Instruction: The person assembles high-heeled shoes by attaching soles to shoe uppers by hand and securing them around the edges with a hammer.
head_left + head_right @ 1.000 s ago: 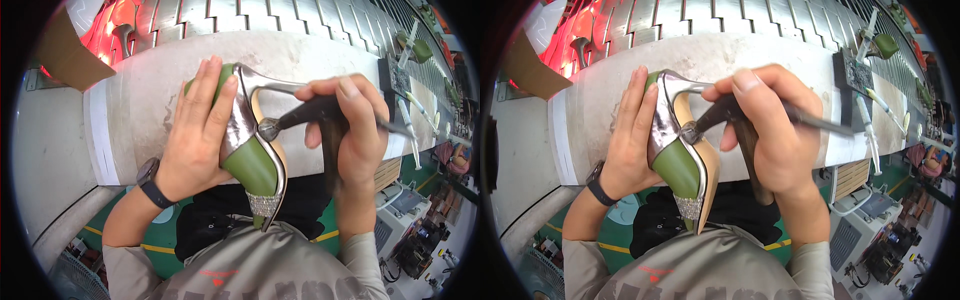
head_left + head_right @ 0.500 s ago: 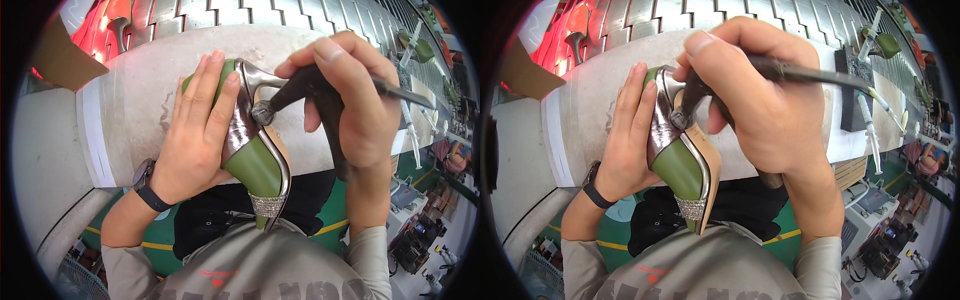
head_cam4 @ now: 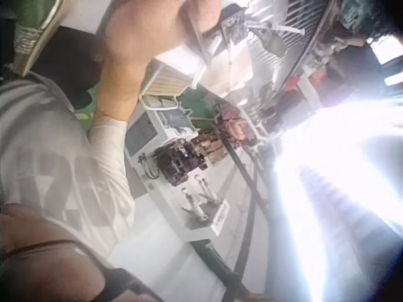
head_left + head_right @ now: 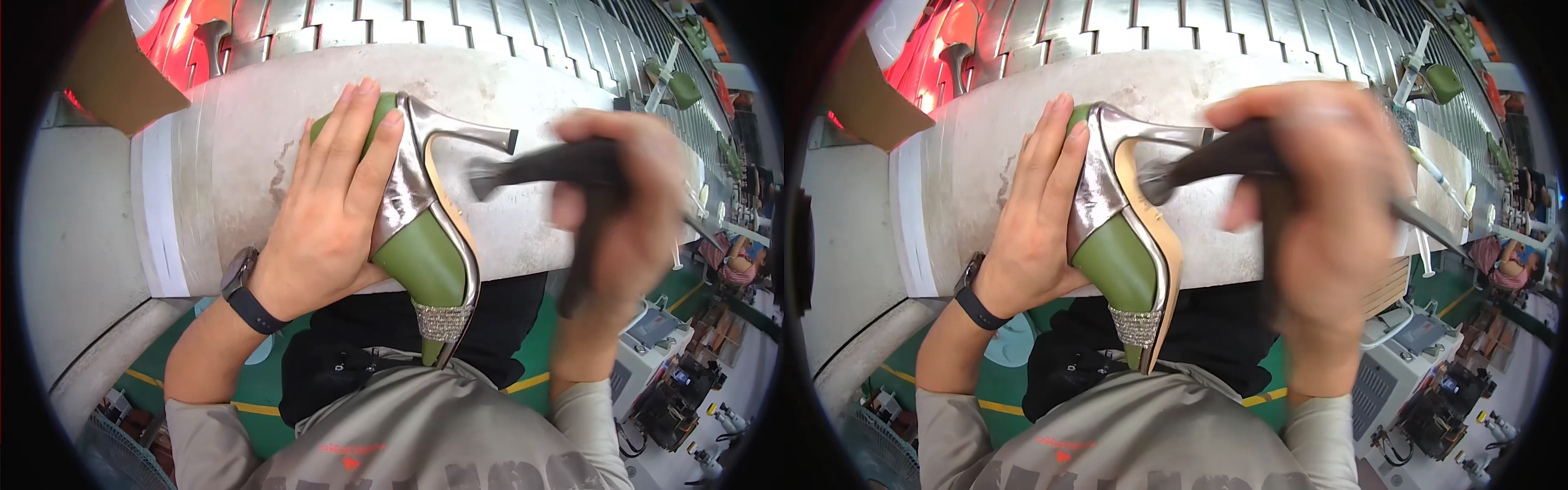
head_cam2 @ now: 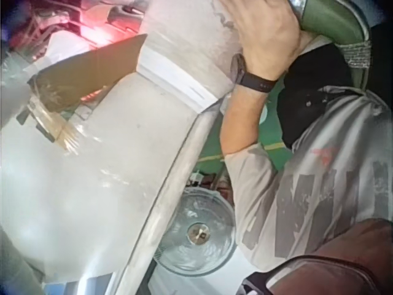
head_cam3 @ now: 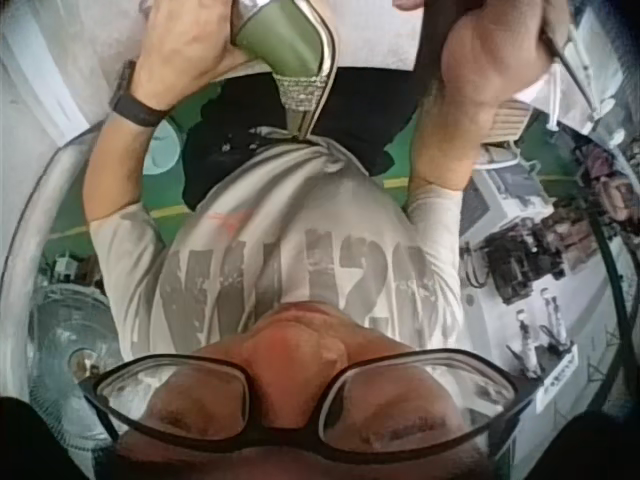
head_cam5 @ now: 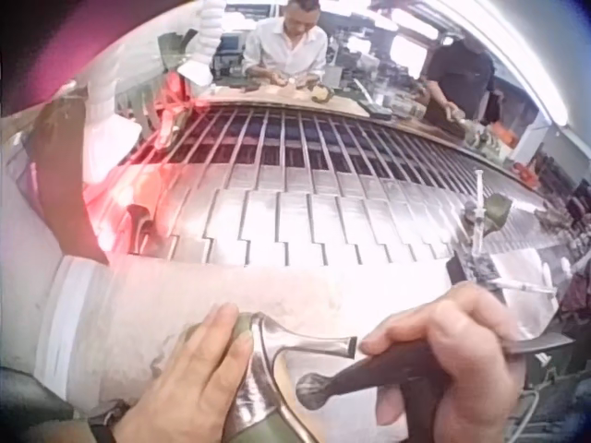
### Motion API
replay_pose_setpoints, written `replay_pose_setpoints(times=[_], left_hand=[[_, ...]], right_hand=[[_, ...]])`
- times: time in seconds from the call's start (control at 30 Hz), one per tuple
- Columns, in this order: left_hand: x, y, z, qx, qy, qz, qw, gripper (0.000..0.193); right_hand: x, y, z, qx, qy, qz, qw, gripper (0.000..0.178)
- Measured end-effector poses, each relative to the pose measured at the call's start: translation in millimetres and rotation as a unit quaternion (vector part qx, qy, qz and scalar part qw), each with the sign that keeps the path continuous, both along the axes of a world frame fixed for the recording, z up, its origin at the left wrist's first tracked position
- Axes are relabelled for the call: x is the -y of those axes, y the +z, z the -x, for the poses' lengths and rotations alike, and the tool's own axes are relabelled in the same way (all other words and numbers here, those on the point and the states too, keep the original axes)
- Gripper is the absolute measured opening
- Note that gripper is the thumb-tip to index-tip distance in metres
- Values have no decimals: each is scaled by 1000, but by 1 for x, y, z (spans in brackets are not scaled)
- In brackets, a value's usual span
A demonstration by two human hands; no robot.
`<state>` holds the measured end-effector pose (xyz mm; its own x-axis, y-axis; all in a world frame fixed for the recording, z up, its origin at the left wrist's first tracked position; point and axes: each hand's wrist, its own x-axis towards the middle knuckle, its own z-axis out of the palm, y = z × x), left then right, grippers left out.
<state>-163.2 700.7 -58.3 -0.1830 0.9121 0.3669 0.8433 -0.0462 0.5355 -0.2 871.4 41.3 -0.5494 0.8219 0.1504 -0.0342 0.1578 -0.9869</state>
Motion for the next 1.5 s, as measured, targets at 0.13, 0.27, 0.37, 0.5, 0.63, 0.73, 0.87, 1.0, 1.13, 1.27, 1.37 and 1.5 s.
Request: replay_pose_setpoints(times=[0.13, 0.27, 0.37, 0.5, 0.63, 0.73, 0.87, 1.0, 1.13, 1.27, 1.37, 1.5], left_hand=[[-5, -1, 3, -17, 7, 3, 1000, 125], [0, 14, -2, -37, 22, 35, 998, 124], [-6, 30, -9, -119, -36, 55, 991, 120], [-21, 31, -9, -143, -196, -3, 970, 86], [-44, 61, -4, 66, -57, -110, 990, 62], [-72, 98, -8, 579, -97, -139, 798, 41], [-102, 80, -11, 622, -130, -33, 772, 69], [-101, 42, 38, 206, 127, -63, 968, 70], [-76, -18, 157, -123, 378, -137, 907, 77], [-72, 4, 176, 85, 441, 95, 888, 67], [-77, 0, 174, 13, 415, 209, 885, 54], [-80, 13, 158, 3, 407, 62, 911, 43]], right_hand=[[5, -19, 5, 53, 116, 51, 991, 33], [-16, -16, -12, 35, 141, 83, 986, 24], [-39, -17, -48, 165, 121, -350, 914, 12], [-40, -26, -72, 355, 73, -481, 798, 47], [-15, -44, -99, 226, 72, -438, 867, 69], [2, -56, -80, 137, 84, -504, 849, 101], [-13, -65, -33, 7, -50, -483, 874, 91], [-70, -37, 24, -62, -63, -228, 970, 55], [-151, -32, 69, 2, -86, -151, 985, 42], [-201, -68, 62, 181, -114, -120, 969, 53], [-193, -86, 53, 178, -205, -327, 905, 53], [-115, -57, 49, 72, -119, -440, 887, 54]])
